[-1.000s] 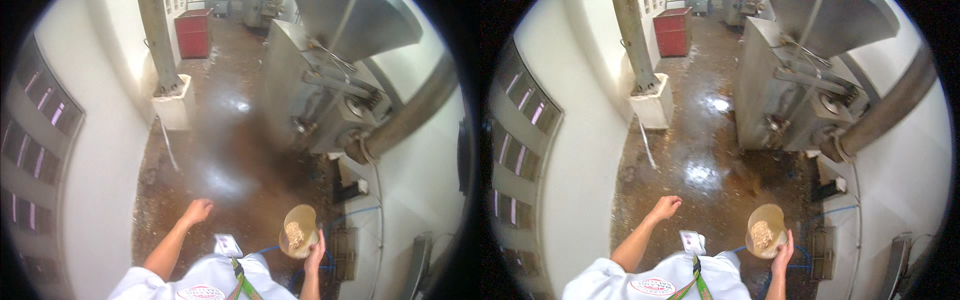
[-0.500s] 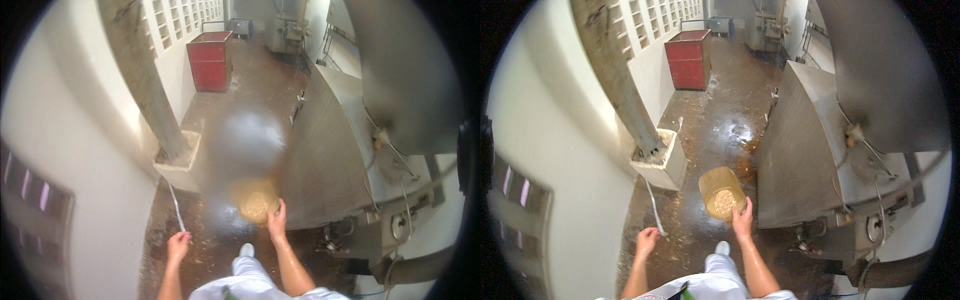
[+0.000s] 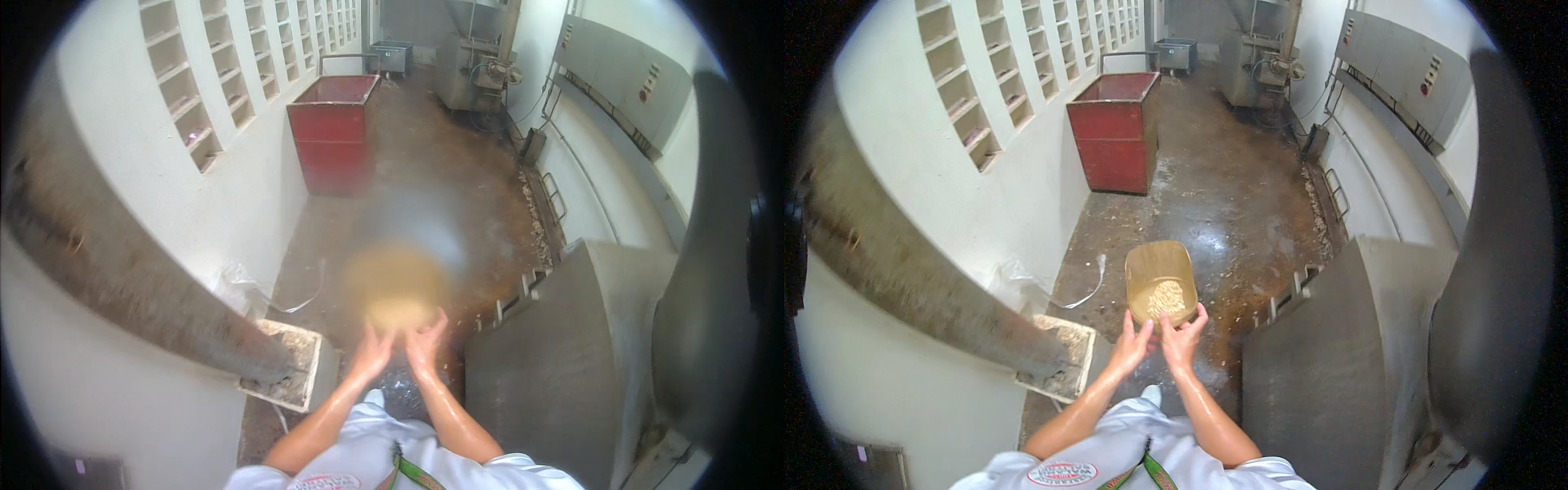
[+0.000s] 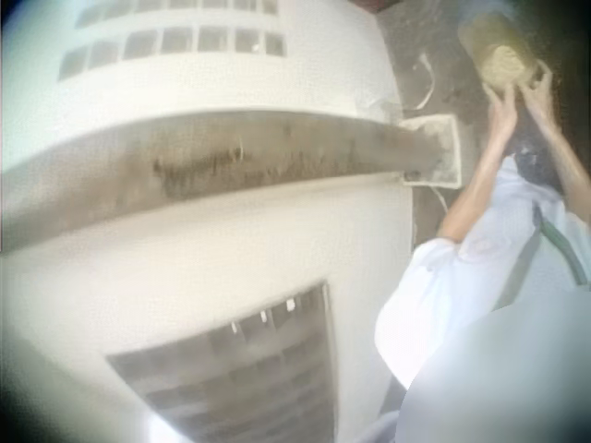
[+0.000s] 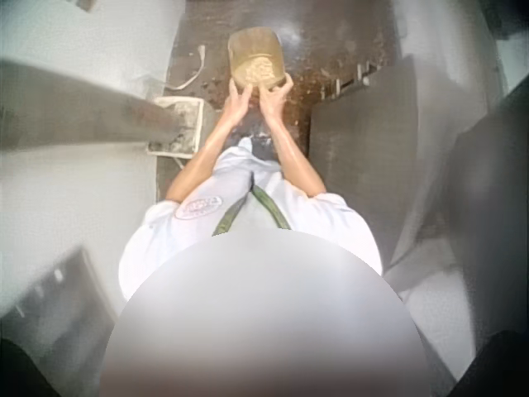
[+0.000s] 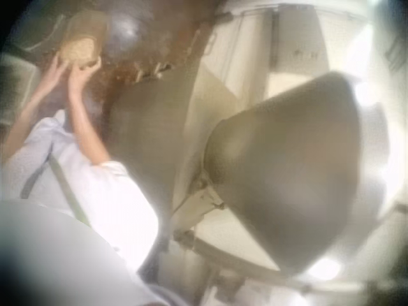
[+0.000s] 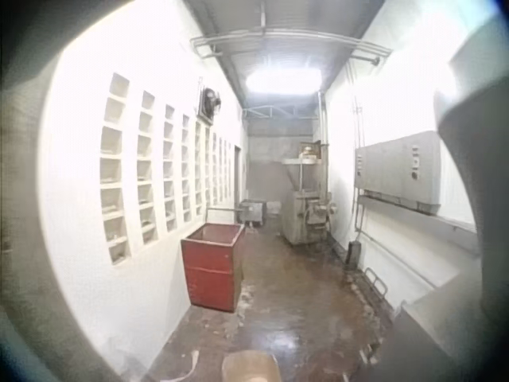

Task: The person uses a blue hose to spray water on a large industrial machine and the surrounding floor. They then reach into a red hopper to remove a clump of fibrous material by hand and place it into a metal bin. Finally, the person presses a button on a wall-mounted control panel.

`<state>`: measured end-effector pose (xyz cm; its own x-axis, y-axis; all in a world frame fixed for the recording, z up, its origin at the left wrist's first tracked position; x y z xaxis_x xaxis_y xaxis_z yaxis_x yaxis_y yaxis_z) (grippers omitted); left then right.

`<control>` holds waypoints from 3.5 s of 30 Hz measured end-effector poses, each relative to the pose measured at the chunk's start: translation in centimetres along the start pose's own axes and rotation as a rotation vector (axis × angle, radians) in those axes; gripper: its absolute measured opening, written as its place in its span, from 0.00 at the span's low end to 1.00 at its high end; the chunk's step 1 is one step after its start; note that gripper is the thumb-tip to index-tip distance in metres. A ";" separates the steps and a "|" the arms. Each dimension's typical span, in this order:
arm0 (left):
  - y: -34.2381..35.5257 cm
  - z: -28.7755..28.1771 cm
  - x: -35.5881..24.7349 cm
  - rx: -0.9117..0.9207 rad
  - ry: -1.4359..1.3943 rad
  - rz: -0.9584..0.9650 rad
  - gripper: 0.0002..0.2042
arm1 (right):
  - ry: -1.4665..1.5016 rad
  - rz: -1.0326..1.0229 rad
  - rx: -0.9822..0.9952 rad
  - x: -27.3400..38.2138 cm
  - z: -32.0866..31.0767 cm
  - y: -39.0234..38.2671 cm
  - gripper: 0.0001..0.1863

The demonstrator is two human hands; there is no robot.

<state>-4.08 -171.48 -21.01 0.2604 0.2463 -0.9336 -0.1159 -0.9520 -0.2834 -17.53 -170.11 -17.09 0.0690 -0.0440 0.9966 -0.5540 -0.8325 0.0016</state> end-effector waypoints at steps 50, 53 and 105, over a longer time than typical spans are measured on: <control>56.0 26.7 1.7 1.596 1.427 0.239 0.12 | 0.455 0.778 -1.722 -19.0 10.2 -15.8 0.23; 46.1 30.4 2.2 1.621 1.596 0.381 0.13 | 0.474 0.657 -1.935 -16.8 7.5 -23.0 0.21; -127.2 91.1 33.0 1.530 0.861 0.614 0.17 | -1.549 0.265 -1.732 46.9 -170.9 -151.2 0.18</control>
<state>-68.05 -25.73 -35.72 0.1493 -0.6406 -0.7532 -0.8978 0.2313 -0.3747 -72.38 48.06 43.36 -0.2119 -0.9549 0.2080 -0.5229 0.2906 0.8013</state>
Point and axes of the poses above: each hand's wrist, its own y-axis towards the middle knuckle, its own z-axis out of the palm, x = y × z, the point moved 3 cm from there along y, towards the middle knuckle, and after that the axes turned 3 degrees about -y, right-handed, at the moved point
